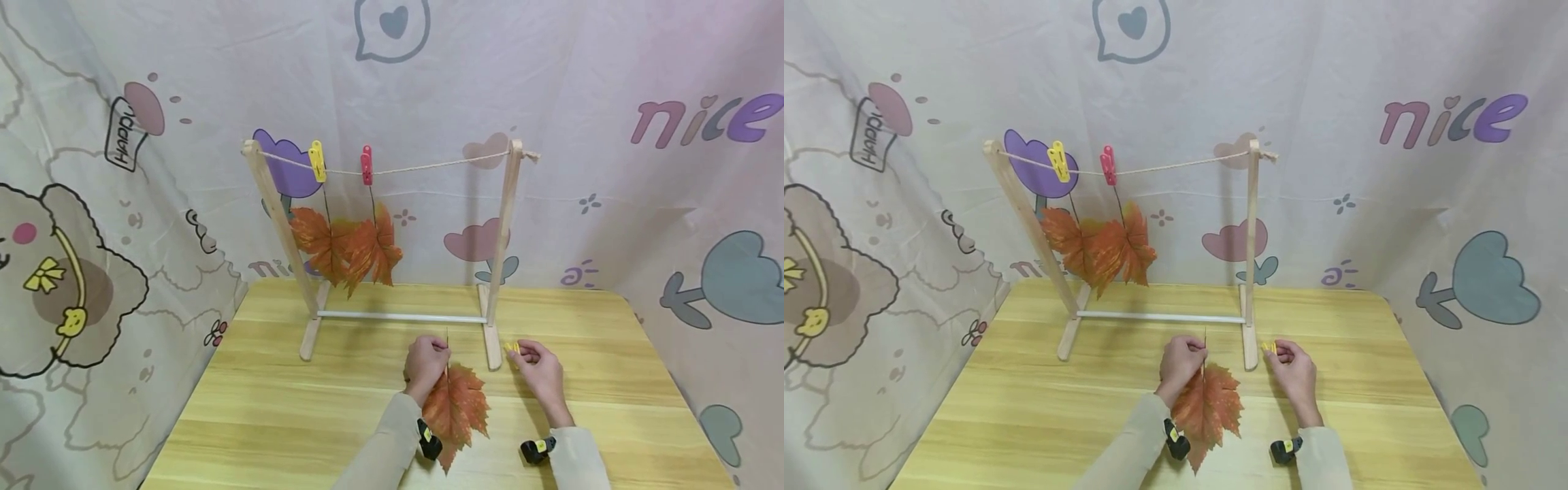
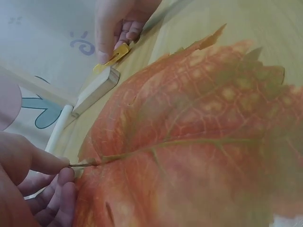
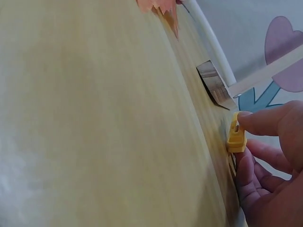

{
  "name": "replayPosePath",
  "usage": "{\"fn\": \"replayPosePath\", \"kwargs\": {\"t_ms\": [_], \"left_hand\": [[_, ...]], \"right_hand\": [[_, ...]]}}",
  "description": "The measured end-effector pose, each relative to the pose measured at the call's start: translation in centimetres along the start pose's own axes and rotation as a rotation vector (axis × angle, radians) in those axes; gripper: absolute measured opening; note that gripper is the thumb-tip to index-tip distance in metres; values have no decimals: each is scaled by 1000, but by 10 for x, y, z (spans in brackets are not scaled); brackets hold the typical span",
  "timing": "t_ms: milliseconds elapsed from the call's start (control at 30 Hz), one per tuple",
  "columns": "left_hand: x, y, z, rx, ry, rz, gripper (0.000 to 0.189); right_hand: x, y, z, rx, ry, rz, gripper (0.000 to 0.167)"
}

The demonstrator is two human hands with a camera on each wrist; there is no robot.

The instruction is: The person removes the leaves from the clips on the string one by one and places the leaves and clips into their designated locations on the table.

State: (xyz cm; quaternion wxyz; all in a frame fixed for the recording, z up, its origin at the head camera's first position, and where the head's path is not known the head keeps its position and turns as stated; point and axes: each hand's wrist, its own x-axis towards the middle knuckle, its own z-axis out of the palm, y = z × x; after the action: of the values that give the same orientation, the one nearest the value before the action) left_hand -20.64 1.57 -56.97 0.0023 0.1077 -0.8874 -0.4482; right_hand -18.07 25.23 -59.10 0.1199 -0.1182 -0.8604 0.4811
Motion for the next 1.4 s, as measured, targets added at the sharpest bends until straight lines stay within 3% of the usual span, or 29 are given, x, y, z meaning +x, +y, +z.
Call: {"fn": "replayPosePath", "kwargs": {"t_ms": [500,967,1200,1400], "left_hand": [[1,-2,-7,-32,47,100,9],[-4,1,-22,-192,-33,109,11],[-4,3,-30,-332,-32,256,13],[-9,10,-42,-312,-10,398,17]], "right_hand": [[-2,-4,-1,9,-22,4,33],[-2,-3,-17,128,-94,67,41],[-3,-12,-25,180,-112,35,41],[-4,-27,-31,235,-129,-8,43]]}}
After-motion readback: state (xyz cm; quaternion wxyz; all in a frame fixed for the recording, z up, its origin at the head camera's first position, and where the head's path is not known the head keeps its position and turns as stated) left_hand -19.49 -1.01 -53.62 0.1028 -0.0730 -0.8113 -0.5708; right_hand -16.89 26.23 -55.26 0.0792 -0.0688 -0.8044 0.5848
